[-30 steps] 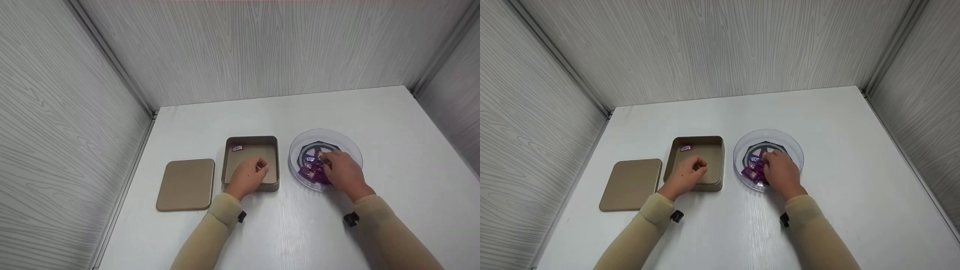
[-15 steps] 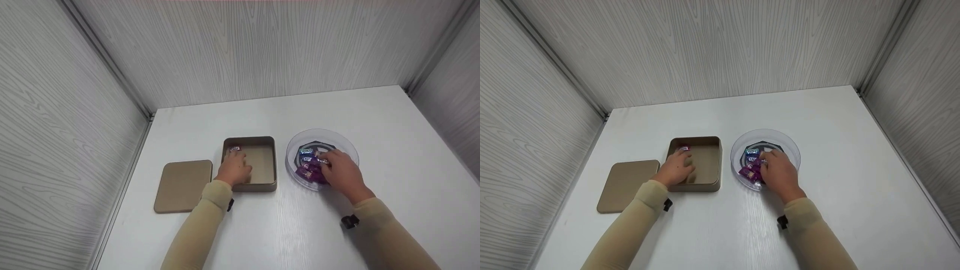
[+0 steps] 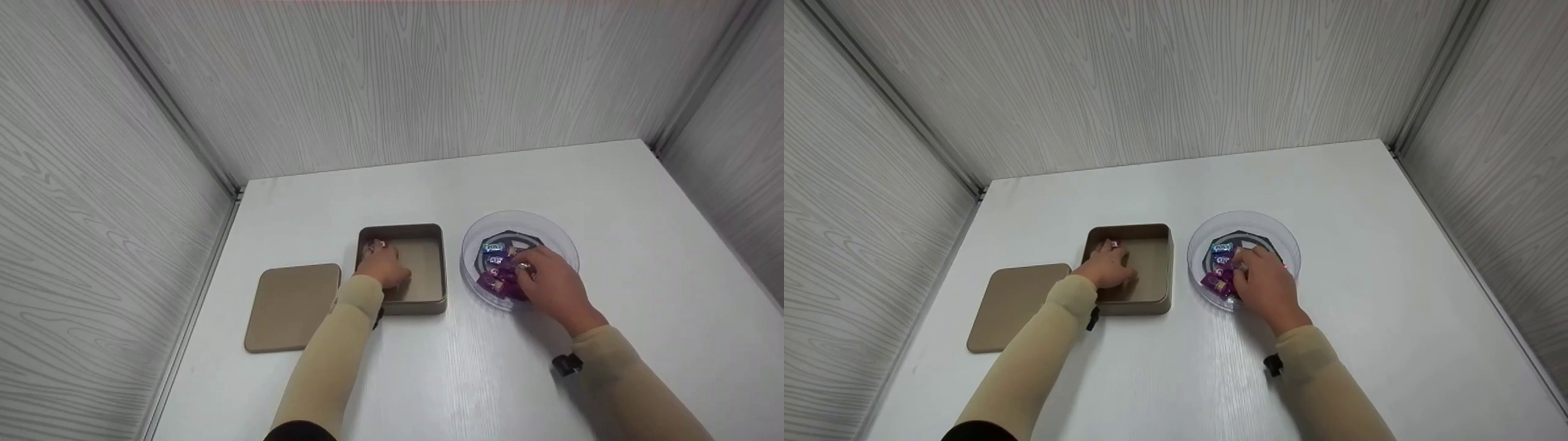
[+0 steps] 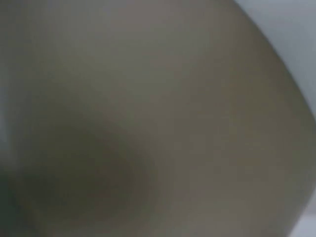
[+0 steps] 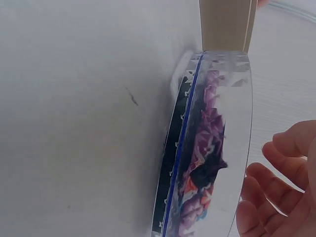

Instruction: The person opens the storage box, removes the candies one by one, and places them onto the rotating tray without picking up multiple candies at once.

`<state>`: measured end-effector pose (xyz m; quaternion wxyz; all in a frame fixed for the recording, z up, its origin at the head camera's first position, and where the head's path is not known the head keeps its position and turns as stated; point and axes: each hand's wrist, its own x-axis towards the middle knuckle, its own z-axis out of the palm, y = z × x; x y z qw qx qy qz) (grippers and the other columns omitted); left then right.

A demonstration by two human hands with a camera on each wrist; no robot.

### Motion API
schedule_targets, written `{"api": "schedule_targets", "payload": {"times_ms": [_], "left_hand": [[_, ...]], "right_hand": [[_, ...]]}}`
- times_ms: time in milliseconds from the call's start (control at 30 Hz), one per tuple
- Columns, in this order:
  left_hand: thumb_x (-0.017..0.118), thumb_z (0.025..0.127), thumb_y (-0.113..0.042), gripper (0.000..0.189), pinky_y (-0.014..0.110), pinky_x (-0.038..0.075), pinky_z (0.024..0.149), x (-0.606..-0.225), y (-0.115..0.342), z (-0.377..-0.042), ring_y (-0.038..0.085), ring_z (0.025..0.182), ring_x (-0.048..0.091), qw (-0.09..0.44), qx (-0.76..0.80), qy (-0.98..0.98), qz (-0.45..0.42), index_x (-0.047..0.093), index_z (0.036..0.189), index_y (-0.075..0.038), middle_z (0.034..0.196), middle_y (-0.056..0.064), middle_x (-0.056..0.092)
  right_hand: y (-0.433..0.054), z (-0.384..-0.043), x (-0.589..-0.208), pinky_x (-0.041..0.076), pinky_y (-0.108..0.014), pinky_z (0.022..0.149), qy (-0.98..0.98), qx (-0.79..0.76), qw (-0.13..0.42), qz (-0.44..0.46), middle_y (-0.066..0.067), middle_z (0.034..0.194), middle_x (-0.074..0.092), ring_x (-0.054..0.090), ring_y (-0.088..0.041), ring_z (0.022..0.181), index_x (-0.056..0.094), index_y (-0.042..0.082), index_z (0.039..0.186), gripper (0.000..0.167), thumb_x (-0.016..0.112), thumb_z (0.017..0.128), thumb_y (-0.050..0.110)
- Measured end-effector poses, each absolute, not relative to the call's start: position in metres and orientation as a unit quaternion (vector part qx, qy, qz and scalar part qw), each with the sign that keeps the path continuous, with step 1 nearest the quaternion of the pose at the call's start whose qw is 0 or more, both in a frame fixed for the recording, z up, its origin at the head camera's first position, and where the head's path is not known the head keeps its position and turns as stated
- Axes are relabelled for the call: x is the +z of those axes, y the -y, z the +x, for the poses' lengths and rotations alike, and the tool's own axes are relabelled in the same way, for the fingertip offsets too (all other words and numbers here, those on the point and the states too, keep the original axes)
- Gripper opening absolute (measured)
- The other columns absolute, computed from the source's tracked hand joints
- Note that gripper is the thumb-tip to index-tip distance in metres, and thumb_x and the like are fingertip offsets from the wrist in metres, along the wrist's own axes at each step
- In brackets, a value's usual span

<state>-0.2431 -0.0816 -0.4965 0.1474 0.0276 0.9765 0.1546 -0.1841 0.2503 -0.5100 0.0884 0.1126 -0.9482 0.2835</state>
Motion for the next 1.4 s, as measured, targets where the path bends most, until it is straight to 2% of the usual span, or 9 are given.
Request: {"api": "schedule_targets", "payload": {"times_ms": [100,233,400,500,733,867,1067,1200,1400], "left_hand": [[0.064,0.092,-0.035,0.063,0.054,0.035,0.111,-0.497,0.082,-0.243,0.045,0.147,0.021,0.145,0.133,-0.98,0.029,0.05,0.147,-0.007,0.161,0.023,0.027],[0.064,0.093,-0.03,0.06,0.054,0.037,0.11,-0.497,0.08,-0.242,0.042,0.145,0.029,0.126,0.101,-0.986,0.038,0.05,0.147,-0.007,0.156,0.02,0.038],[0.06,0.097,-0.018,0.036,0.052,0.046,0.101,-0.504,0.077,-0.244,0.038,0.128,0.048,0.095,0.067,-0.992,0.054,0.064,0.131,-0.006,0.133,0.019,0.057],[0.055,0.102,-0.014,0.024,0.051,0.05,0.094,-0.508,0.076,-0.246,0.036,0.117,0.055,0.081,0.053,-0.993,0.07,0.069,0.121,-0.007,0.121,0.017,0.061],[0.047,0.107,-0.012,0.027,0.051,0.052,0.092,-0.506,0.073,-0.239,0.035,0.109,0.064,0.082,0.017,-0.991,0.1,0.069,0.12,-0.003,0.116,0.019,0.068],[0.044,0.108,-0.013,0.027,0.045,0.052,0.094,-0.503,0.073,-0.236,0.029,0.104,0.067,0.096,0.039,-0.99,0.094,0.067,0.119,-0.003,0.111,0.015,0.07],[0.062,0.101,-0.015,0.022,0.041,0.054,0.088,-0.498,0.075,-0.232,0.024,0.097,0.067,0.129,0.068,-0.985,0.097,0.066,0.118,-0.002,0.106,0.011,0.071],[0.065,0.098,-0.013,0.015,0.04,0.055,0.081,-0.499,0.078,-0.23,0.019,0.085,0.065,0.14,0.066,-0.981,0.116,0.07,0.109,-0.004,0.098,0.007,0.072],[0.064,0.097,-0.016,0.009,0.041,0.053,0.076,-0.498,0.082,-0.228,0.017,0.078,0.06,0.127,0.118,-0.979,0.106,0.069,0.1,-0.01,0.091,0.001,0.069]], "right_hand": [[-0.25,-0.183,-0.509,0.049,-0.056,0.093,0.948,0.286,0.086,0.112,-0.013,0.118,0.064,0.061,-0.034,0.11,0.07,0.005,0.113,0.023,0.059,0.097,0.017],[-0.248,-0.182,-0.509,0.05,-0.054,0.088,0.945,0.294,0.083,0.114,-0.011,0.115,0.063,0.062,-0.03,0.101,0.07,0.006,0.112,0.022,0.06,0.096,0.016],[-0.246,-0.181,-0.512,0.05,-0.049,0.083,0.944,0.299,0.076,0.115,-0.008,0.113,0.063,0.059,-0.026,0.092,0.07,0.008,0.112,0.021,0.061,0.096,0.017],[-0.246,-0.18,-0.511,0.05,-0.049,0.083,0.944,0.3,0.077,0.114,-0.008,0.114,0.062,0.059,-0.025,0.093,0.071,0.009,0.112,0.02,0.061,0.096,0.017],[-0.244,-0.175,-0.51,0.05,-0.047,0.082,0.941,0.306,0.081,0.117,-0.009,0.112,0.063,0.059,-0.025,0.09,0.071,0.007,0.112,0.022,0.062,0.095,0.018],[-0.243,-0.173,-0.51,0.051,-0.048,0.084,0.94,0.307,0.088,0.124,-0.01,0.111,0.065,0.06,-0.026,0.093,0.072,0.005,0.111,0.022,0.064,0.095,0.017],[-0.24,-0.171,-0.51,0.049,-0.053,0.094,0.94,0.307,0.083,0.124,-0.013,0.114,0.066,0.061,-0.032,0.106,0.072,0.005,0.11,0.022,0.063,0.095,0.018],[-0.236,-0.169,-0.509,0.05,-0.05,0.09,0.939,0.309,0.079,0.126,-0.01,0.111,0.066,0.061,-0.029,0.1,0.072,0.007,0.109,0.021,0.063,0.094,0.018],[-0.231,-0.165,-0.505,0.051,-0.044,0.084,0.933,0.316,0.087,0.147,-0.004,0.102,0.065,0.059,-0.022,0.092,0.073,0.009,0.107,0.018,0.066,0.092,0.017]]}}
